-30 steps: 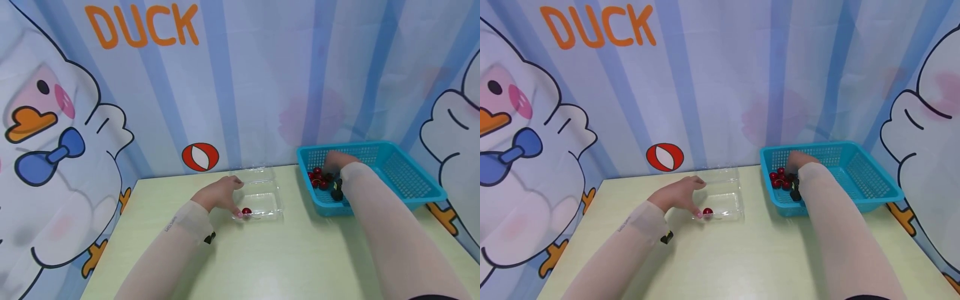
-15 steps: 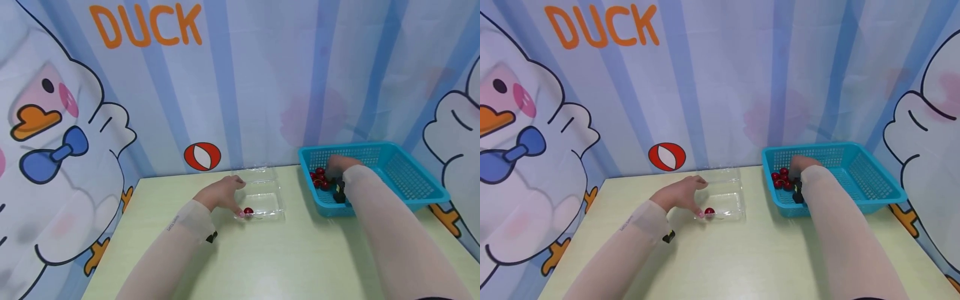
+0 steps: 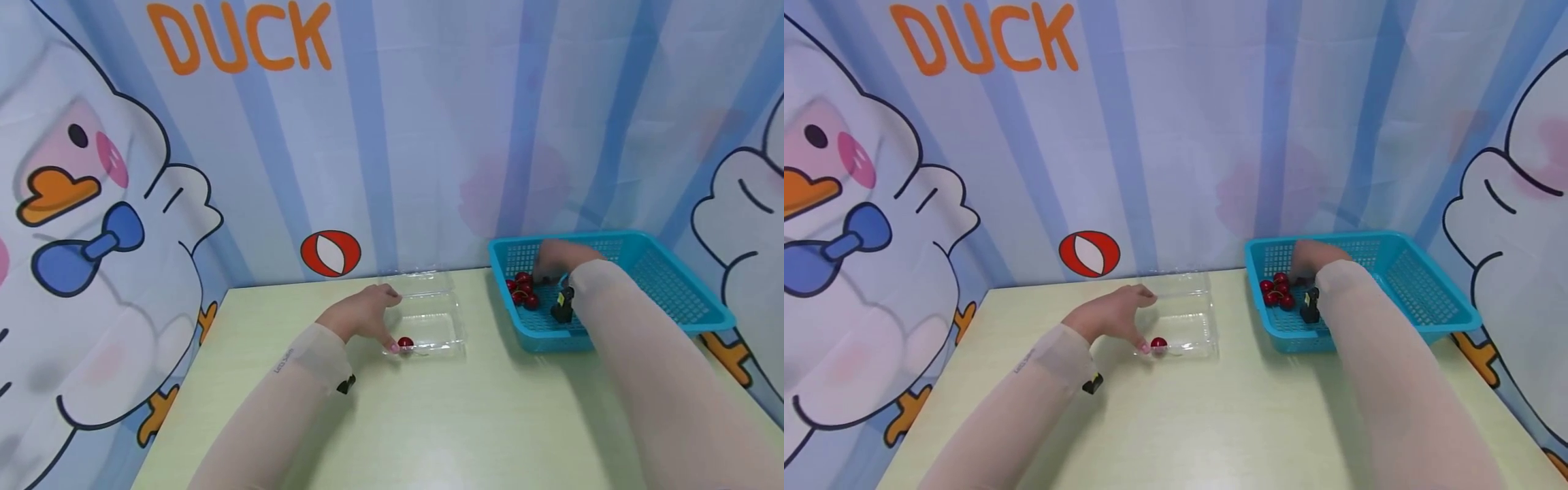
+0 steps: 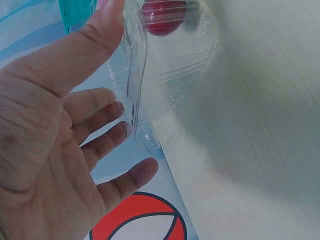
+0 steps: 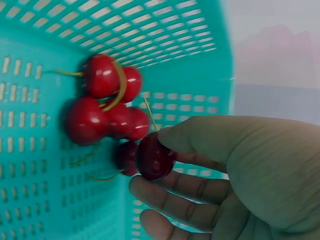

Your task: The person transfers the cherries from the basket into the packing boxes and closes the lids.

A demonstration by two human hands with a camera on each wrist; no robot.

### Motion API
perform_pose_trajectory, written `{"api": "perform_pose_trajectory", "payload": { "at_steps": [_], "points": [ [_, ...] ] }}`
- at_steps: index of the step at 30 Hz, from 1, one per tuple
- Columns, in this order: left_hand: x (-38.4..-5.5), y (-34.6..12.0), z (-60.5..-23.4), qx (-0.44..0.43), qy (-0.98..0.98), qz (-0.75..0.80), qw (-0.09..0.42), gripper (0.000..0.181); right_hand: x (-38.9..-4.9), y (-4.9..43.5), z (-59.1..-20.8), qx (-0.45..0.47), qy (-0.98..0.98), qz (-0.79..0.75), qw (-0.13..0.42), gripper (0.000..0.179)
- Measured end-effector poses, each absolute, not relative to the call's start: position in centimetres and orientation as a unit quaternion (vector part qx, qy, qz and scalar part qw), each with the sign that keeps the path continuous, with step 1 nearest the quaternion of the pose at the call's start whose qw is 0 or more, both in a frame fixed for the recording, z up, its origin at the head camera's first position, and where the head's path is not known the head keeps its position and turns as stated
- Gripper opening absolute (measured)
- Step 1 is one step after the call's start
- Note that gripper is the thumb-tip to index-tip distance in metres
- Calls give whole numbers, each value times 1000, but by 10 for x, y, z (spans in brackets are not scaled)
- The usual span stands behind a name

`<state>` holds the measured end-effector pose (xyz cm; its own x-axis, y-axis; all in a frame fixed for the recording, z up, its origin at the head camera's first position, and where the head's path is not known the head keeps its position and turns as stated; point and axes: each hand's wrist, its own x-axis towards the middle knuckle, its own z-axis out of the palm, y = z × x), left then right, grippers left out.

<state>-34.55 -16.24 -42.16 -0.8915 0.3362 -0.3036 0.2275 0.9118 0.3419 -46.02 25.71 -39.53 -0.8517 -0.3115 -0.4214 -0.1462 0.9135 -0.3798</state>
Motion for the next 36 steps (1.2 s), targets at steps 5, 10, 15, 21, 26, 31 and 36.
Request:
{"api": "perform_pose_trajectory", "payload": {
  "at_steps": [5, 10, 15, 21, 26, 31, 36],
  "points": [
    [-346, -163, -422, 148, 961, 150, 182, 108, -454, 251, -375, -123, 947, -211, 211, 31],
    [-346, -164, -425, 147, 960, 151, 183, 108, -446, 235, -354, -163, 949, -214, 163, 32],
    [-346, -164, -424, 150, 961, 151, 178, 108, -433, 201, -335, -194, 950, -197, 148, 20],
    [-346, -163, -424, 152, 960, 152, 179, 108, -420, 153, -337, -281, 923, -190, 182, 23],
    [-349, -164, -425, 150, 960, 151, 180, 108, -406, 110, -354, -328, 912, -149, 197, 18],
    [-351, -165, -427, 153, 962, 141, 177, 109, -391, 78, -379, -349, 906, -105, 215, 16],
    [-351, -166, -427, 161, 963, 133, 171, 109, -383, 61, -403, -338, 905, -102, 238, 6]
  ]
}}
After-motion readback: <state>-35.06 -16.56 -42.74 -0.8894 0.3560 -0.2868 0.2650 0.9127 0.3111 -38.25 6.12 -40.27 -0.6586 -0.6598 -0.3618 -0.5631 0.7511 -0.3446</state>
